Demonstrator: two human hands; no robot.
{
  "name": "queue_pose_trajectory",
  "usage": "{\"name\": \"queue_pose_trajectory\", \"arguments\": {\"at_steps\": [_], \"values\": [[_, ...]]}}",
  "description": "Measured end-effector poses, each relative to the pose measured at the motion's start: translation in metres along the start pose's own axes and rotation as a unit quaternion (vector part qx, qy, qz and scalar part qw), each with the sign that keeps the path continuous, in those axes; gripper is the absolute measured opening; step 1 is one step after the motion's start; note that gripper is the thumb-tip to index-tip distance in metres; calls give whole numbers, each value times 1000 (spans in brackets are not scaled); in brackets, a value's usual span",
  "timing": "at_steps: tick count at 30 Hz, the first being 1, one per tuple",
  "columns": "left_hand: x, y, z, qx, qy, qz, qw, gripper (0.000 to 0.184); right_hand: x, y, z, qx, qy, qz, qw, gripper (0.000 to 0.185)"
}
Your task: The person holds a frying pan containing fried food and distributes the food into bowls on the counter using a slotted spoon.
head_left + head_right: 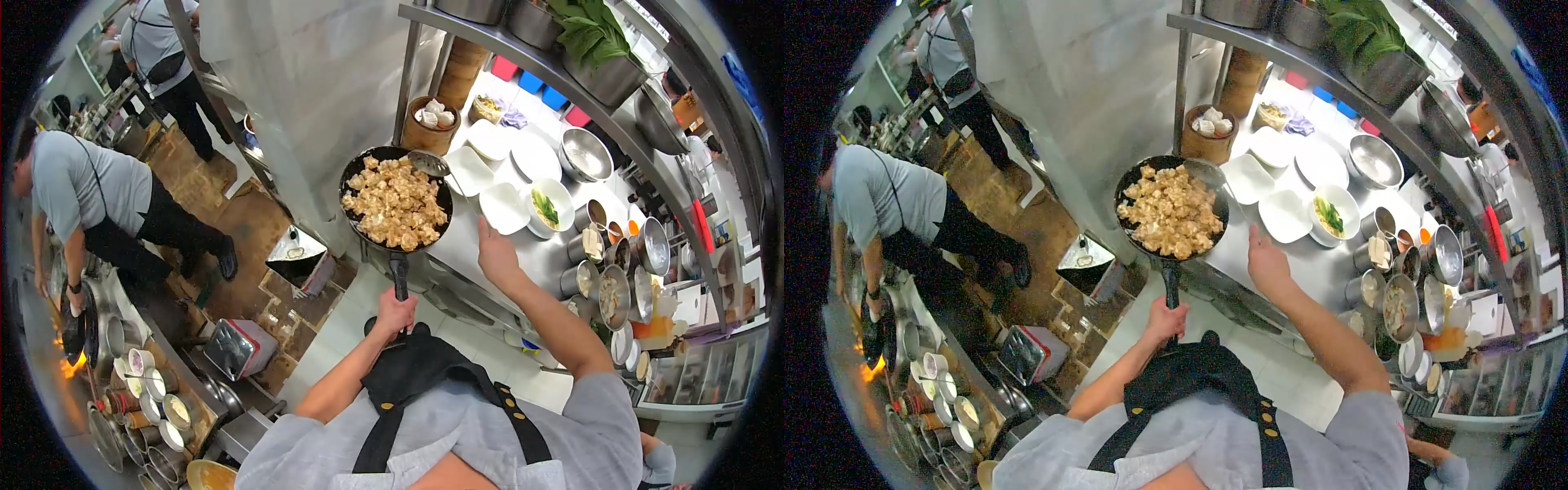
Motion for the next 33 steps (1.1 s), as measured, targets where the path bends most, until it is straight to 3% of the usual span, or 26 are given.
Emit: {"name": "queue_pose_trajectory", "arguments": {"at_steps": [2, 5, 15, 19, 25, 27, 31, 33], "values": [[4, -2, 8, 20, 19, 38, 999, 17, -11, 5, -14, 54, 94, -62, 992, 63], [17, -20, 32, 29, 85, 63, 994, 14, -12, 16, -6, 40, 185, -68, 980, 55], [34, -44, 62, -21, -34, -2, 999, 18, -48, 10, -11, 4, 31, -80, 996, 60], [43, -31, 51, -19, -42, -22, 999, 19, -37, 12, -8, -1, 33, -75, 997, 59], [45, -32, 46, -10, -14, 26, 1000, 20, -34, 24, 8, 10, 157, -68, 985, 39], [43, -37, 49, -10, 22, 30, 999, 18, -38, 19, 15, 206, 409, -170, 872, 44], [34, -32, 38, -16, 10, 21, 1000, 20, -29, 17, 16, 228, 450, -199, 840, 46], [31, -32, 38, -15, 11, 11, 1000, 21, -30, 19, 2, 225, 529, -181, 798, 45]]}}
Point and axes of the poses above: each hand's wrist, its own y-axis towards the middle knuckle, its own x-axis out of the palm, z = x × y, the point moved 3 cm from there along y, towards the middle knuckle, and after that the axes turned 10 degrees about -x, right-handed, at the moved point
